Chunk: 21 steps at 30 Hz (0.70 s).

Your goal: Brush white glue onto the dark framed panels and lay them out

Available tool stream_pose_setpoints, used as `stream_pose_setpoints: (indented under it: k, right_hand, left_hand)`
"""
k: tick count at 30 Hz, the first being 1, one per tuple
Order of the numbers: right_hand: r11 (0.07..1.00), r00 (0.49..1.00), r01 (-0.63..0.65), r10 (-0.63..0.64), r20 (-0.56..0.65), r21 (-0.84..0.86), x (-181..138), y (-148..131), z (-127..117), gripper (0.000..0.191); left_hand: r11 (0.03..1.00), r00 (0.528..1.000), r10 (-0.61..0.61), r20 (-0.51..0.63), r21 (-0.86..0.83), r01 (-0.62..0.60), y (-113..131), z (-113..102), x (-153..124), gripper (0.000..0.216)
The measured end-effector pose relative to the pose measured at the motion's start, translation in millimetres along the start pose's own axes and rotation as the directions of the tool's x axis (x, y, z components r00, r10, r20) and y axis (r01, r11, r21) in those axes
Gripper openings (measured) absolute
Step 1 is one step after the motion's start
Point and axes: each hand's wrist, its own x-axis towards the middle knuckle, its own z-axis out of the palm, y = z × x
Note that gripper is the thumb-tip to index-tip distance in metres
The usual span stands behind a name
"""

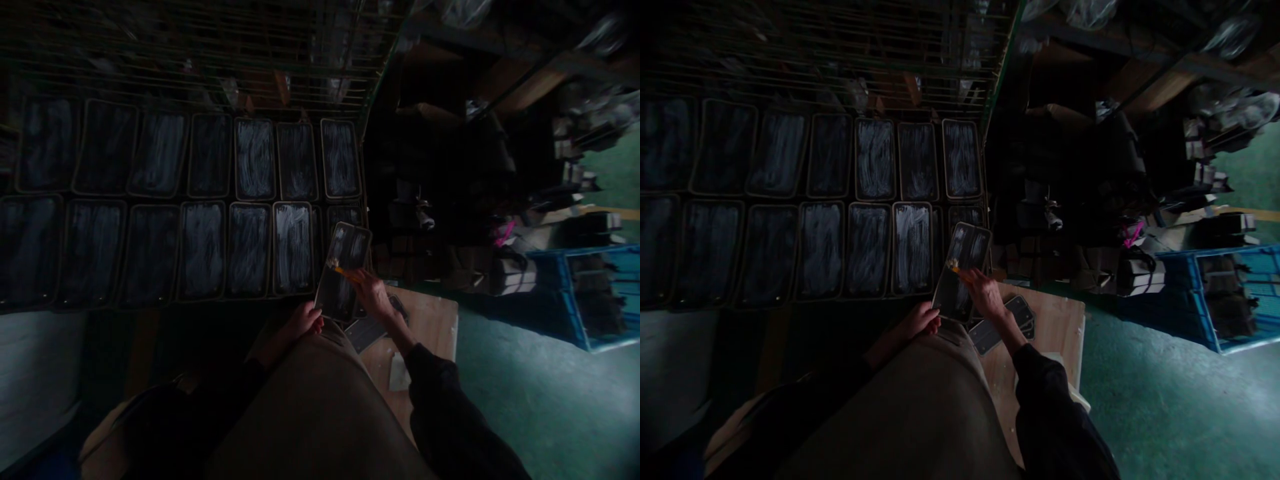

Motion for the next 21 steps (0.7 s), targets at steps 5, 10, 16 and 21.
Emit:
stream_pose_setpoints:
  k: [5, 10, 16, 21]
  right_hand:
    - [0.977, 0.994, -0.067, 0.048, 0.098, 0.201, -53, -26, 9, 0.026]
    - [0.865, 0.951, -0.300, 0.239, 0.195, 0.403, -74, -22, 12, 0.030]
    - [0.723, 0.892, -0.450, 0.392, 0.225, 0.524, -50, 14, 3, 0.042]
    - [0.808, 0.911, -0.319, 0.406, -0.077, 0.496, -1, 36, -9, 0.038]
  left_hand:
    - [0.999, 0.999, 0.033, 0.019, -0.010, -0.033, -4, -3, 2, 0.011]
    - [0.999, 0.999, 0.044, 0.014, 0.019, -0.044, -8, -2, 4, 0.011]
    - [0.995, 0.998, 0.066, 0.007, 0.076, -0.066, -6, 1, 2, 0.013]
    - [0.988, 0.999, 0.038, -0.018, 0.153, -0.035, -1, 3, 0, 0.015]
